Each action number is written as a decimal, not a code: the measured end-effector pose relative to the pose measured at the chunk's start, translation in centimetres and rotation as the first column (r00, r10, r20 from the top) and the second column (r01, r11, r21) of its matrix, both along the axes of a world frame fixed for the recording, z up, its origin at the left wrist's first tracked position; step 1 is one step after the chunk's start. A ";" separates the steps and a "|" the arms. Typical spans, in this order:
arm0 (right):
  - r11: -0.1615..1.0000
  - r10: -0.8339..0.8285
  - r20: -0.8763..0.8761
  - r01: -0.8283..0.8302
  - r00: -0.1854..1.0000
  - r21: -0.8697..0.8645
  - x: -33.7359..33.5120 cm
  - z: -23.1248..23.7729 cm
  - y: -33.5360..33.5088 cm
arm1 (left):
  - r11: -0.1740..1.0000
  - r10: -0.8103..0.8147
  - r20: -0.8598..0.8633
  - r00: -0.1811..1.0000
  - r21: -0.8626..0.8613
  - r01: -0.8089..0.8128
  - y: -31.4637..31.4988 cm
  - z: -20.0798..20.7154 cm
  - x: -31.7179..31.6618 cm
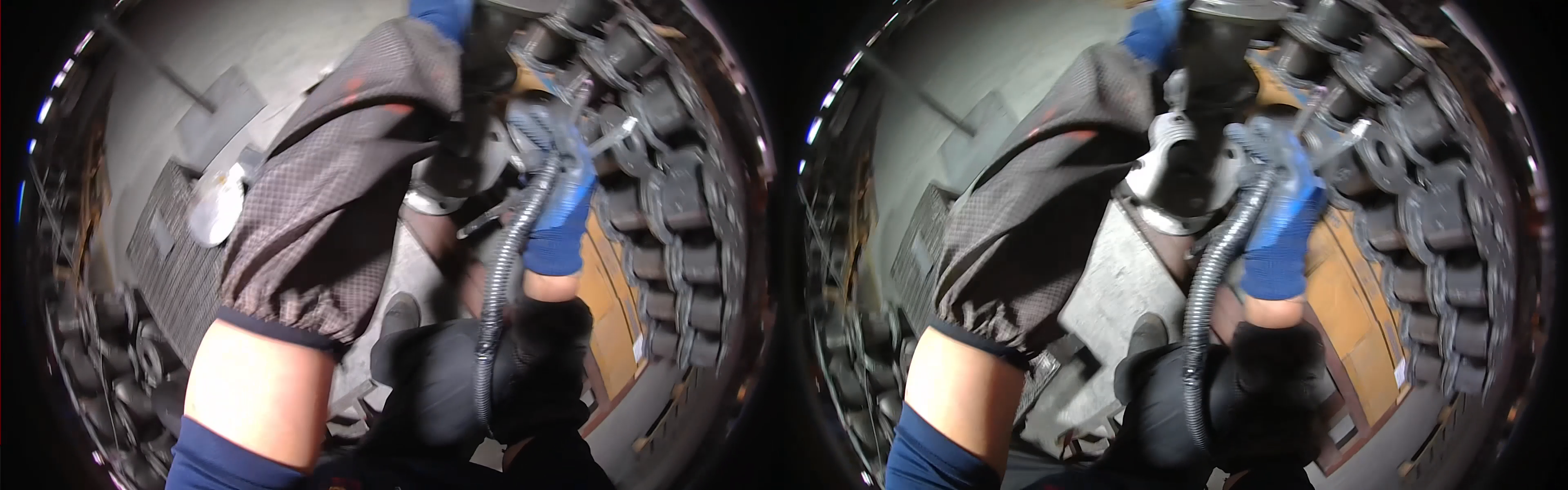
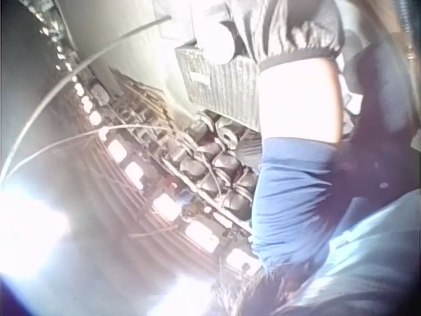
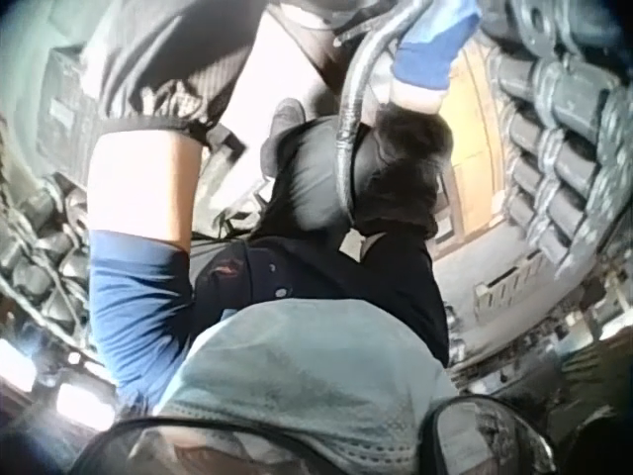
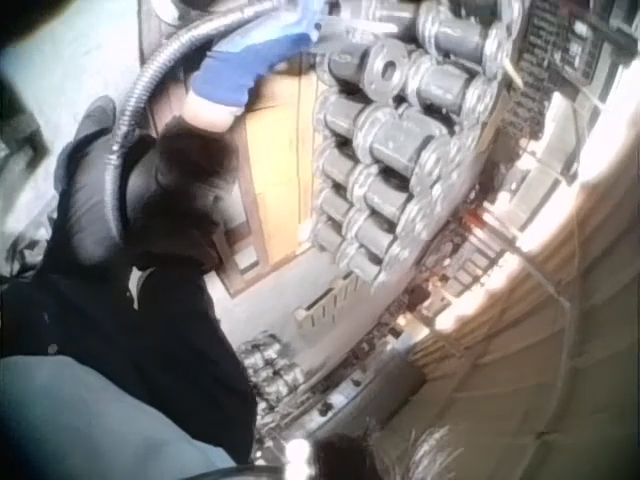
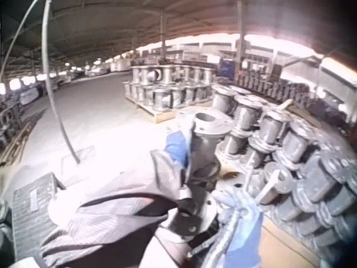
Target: The person uses a pneumatic grinder to finish the surface of a metal valve housing, rotating it by hand to clean the interior and exterior edges.
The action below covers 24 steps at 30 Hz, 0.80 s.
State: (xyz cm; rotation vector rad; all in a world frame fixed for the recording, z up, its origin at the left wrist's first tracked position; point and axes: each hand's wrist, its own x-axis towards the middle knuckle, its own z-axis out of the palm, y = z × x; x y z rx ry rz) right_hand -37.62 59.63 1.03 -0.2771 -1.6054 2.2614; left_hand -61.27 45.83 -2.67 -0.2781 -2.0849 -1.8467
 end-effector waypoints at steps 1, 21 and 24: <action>0.963 0.149 -0.160 -0.106 0.976 0.248 0.3 -0.2 -0.8 | 0.997 0.008 0.016 1.000 -0.083 -0.007 -0.2 -0.5 1.0; 0.443 0.833 0.003 -0.671 0.553 0.594 15.1 7.7 -25.7 | 0.679 0.417 0.619 0.666 -0.699 0.225 -42.2 -2.5 52.8; 0.344 0.889 0.244 -0.917 0.387 0.202 19.1 8.1 -31.3 | 0.694 0.559 0.636 0.532 -0.710 0.119 -50.2 -2.1 56.9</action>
